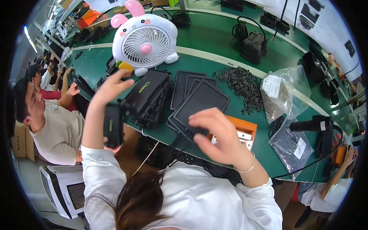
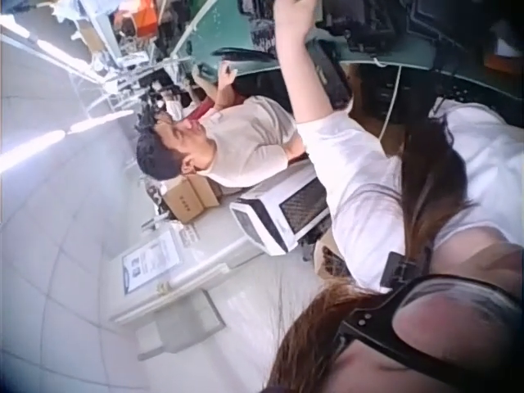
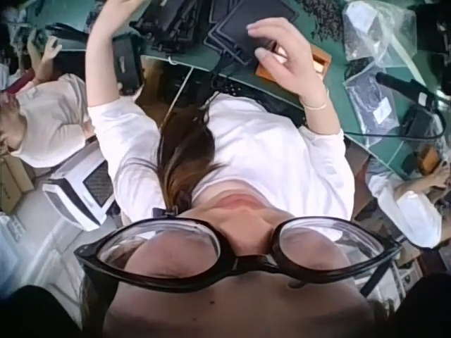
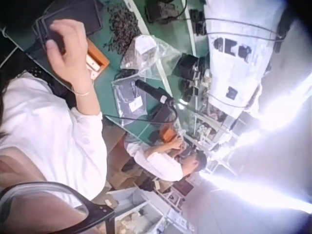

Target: The person is assembling solar-powered lamps by attaching panels to housings and driving screws with an electric screwdriver.

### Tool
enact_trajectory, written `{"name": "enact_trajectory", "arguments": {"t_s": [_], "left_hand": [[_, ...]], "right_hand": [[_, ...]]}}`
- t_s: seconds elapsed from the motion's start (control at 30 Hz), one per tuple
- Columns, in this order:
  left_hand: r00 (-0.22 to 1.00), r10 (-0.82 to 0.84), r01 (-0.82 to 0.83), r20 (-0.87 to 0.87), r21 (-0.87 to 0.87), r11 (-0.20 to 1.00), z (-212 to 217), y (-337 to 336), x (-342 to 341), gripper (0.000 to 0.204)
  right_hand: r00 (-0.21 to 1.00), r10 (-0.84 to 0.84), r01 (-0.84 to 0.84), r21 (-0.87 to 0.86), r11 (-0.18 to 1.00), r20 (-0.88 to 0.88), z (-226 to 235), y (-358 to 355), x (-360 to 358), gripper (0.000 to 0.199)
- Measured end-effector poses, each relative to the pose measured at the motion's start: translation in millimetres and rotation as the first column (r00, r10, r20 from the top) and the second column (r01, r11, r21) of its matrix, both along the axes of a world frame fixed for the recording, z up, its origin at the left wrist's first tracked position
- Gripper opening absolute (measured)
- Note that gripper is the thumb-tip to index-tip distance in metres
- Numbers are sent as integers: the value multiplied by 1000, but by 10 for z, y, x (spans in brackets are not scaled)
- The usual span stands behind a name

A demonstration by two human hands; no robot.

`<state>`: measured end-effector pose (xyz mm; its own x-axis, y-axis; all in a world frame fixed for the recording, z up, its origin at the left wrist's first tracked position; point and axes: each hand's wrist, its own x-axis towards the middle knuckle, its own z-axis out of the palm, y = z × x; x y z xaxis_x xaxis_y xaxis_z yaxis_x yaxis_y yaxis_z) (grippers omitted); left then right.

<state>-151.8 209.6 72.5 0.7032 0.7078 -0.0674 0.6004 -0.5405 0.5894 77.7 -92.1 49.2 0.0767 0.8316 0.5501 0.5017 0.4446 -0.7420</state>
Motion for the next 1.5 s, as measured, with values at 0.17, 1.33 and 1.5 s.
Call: {"name": "enact_trajectory", "arguments": {"t_s": [0.17,1.33,1.5], "left_hand": [[925,-367,379,-97,178,908,1120,49,-130,46],[878,-131,-264,460,695,669,-222,-1538,-50,57],[951,-57,-3,304,193,981,-287,-905,-365,50]], "right_hand": [[726,677,-572,443,691,-119,399,-512,-390,26],[742,-20,187,178,966,-670,-568,-1012,884,31],[821,-494,454,-197,869,-287,-596,-1198,897,23]]}}
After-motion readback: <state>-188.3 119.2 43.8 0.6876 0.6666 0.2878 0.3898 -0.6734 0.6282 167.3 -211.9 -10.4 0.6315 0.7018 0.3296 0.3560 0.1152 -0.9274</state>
